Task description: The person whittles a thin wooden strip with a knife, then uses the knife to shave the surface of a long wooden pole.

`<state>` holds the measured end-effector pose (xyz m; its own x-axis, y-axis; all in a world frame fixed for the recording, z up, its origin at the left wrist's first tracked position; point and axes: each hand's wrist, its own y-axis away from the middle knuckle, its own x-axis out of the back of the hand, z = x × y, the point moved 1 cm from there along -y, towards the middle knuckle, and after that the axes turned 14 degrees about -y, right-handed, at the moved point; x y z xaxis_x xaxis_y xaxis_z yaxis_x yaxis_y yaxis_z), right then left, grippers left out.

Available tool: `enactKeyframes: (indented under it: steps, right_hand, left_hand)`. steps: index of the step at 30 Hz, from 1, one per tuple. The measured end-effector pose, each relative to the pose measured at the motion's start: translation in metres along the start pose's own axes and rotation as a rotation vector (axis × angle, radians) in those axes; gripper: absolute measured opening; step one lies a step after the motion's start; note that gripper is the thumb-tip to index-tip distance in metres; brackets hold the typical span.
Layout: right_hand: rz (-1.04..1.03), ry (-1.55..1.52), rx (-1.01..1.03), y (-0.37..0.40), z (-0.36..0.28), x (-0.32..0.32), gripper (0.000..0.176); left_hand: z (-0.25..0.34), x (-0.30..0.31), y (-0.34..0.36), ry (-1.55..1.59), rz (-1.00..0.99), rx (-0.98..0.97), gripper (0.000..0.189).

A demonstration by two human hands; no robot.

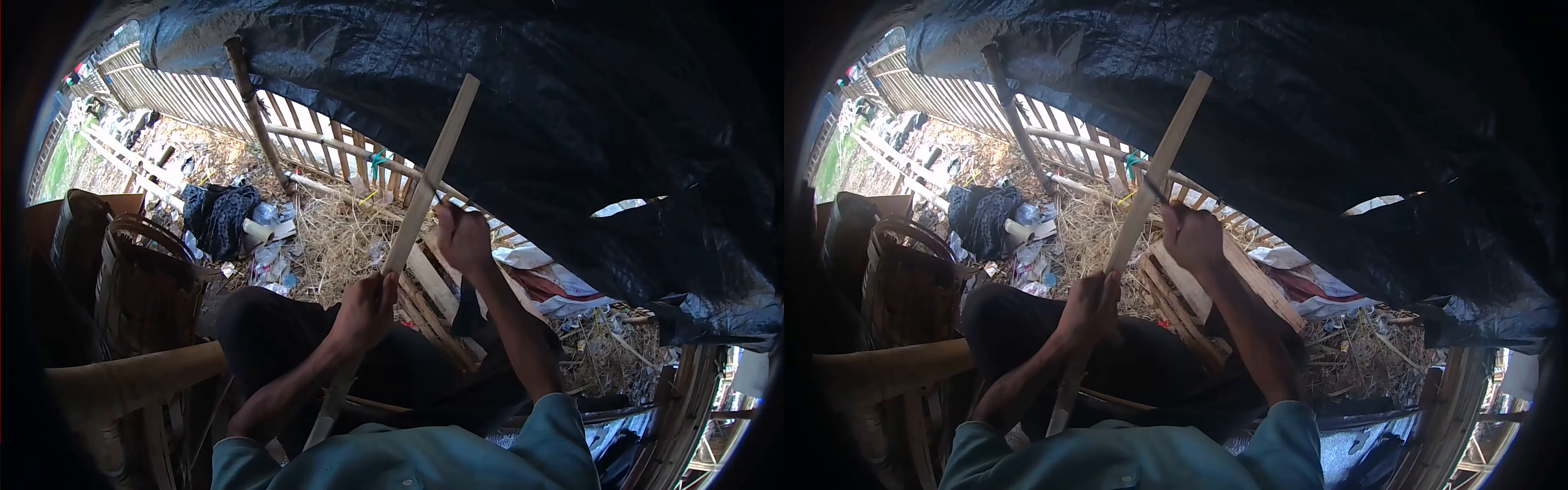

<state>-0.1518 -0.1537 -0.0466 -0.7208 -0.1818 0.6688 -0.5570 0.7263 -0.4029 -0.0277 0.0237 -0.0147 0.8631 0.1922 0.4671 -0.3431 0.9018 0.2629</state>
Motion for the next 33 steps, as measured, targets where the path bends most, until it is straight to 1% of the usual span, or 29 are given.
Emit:
enactKeyframes:
  steps: [1, 2, 3, 4, 5, 7, 8, 11, 12, 15, 17, 19, 21, 22, 25, 26, 29, 30, 32, 33]
  right_hand:
    - [0.096, 0.130, -0.351, -0.028, 0.034, 0.018, 0.052]
    - [0.067, 0.207, -0.545, -0.050, 0.058, 0.042, 0.065]
    - [0.121, 0.217, -0.647, -0.054, 0.083, 0.054, 0.070]
    - [0.181, 0.195, -0.692, -0.053, 0.090, 0.060, 0.073]
    - [0.203, 0.160, -0.678, -0.050, 0.096, 0.058, 0.074]
    - [0.216, 0.124, -0.645, -0.043, 0.089, 0.063, 0.075]
    - [0.249, 0.114, -0.562, -0.043, 0.087, 0.061, 0.071]
    - [0.237, -0.133, -0.367, -0.041, 0.052, 0.061, 0.064]
    - [0.238, -0.189, -0.330, -0.037, 0.048, 0.055, 0.057]
    - [0.127, -0.298, -0.150, -0.019, 0.018, 0.041, 0.050]
    - [-0.034, -0.289, -0.033, -0.007, -0.019, 0.034, 0.040]
    - [-0.209, -0.245, -0.016, 0.005, -0.048, 0.028, 0.033]
    - [-0.258, -0.178, 0.047, 0.015, -0.060, 0.017, 0.030]
    - [-0.243, -0.177, 0.116, 0.018, -0.062, 0.013, 0.032]
    - [-0.312, -0.125, 0.092, 0.021, -0.064, 0.010, 0.036]
    - [-0.298, -0.084, 0.102, 0.022, -0.064, 0.008, 0.039]
    - [-0.243, -0.166, 0.105, 0.026, -0.062, -0.002, 0.040]
    - [-0.274, -0.133, 0.097, 0.024, -0.064, -0.001, 0.041]
    - [-0.345, -0.065, 0.080, 0.018, -0.070, 0.004, 0.042]
    - [-0.322, -0.070, 0.108, 0.019, -0.069, 0.003, 0.043]
  left_hand:
    - [0.013, 0.002, 0.010, 0.019, -0.053, -0.014, 0.039]
    - [0.022, 0.001, 0.023, 0.027, -0.106, -0.035, 0.041]
    - [0.027, 0.004, 0.027, 0.024, -0.151, -0.063, 0.042]
    - [0.023, 0.004, 0.019, 0.139, -0.169, -0.023, 0.044]
    - [0.020, 0.010, 0.013, 0.137, -0.156, 0.018, 0.044]
    - [0.019, 0.019, 0.005, 0.172, -0.135, 0.117, 0.043]
    - [0.011, 0.016, 0.000, 0.172, -0.123, 0.097, 0.043]
    - [0.011, 0.012, -0.003, 0.250, -0.169, 0.105, 0.043]
    - [0.012, 0.011, -0.002, 0.286, -0.176, 0.120, 0.043]
    - [0.006, 0.007, -0.005, 0.253, -0.152, 0.117, 0.043]
    - [0.009, 0.007, -0.005, 0.267, -0.124, 0.085, 0.042]
    - [0.010, 0.007, -0.005, 0.225, -0.099, 0.068, 0.040]
    - [0.009, 0.009, -0.005, 0.133, -0.074, 0.064, 0.037]
    - [0.011, 0.012, -0.005, 0.091, -0.058, 0.057, 0.030]
    - [0.004, 0.009, -0.006, -0.083, 0.098, -0.084, 0.026]
    - [0.005, 0.009, -0.006, -0.139, 0.129, -0.160, 0.022]
    - [0.006, 0.010, -0.004, -0.304, 0.172, -0.215, 0.022]
    - [0.005, 0.010, -0.004, -0.317, 0.193, -0.249, 0.018]
    - [0.008, 0.012, -0.003, -0.414, 0.220, -0.260, 0.018]
    - [0.010, 0.013, -0.001, -0.461, 0.232, -0.263, 0.017]
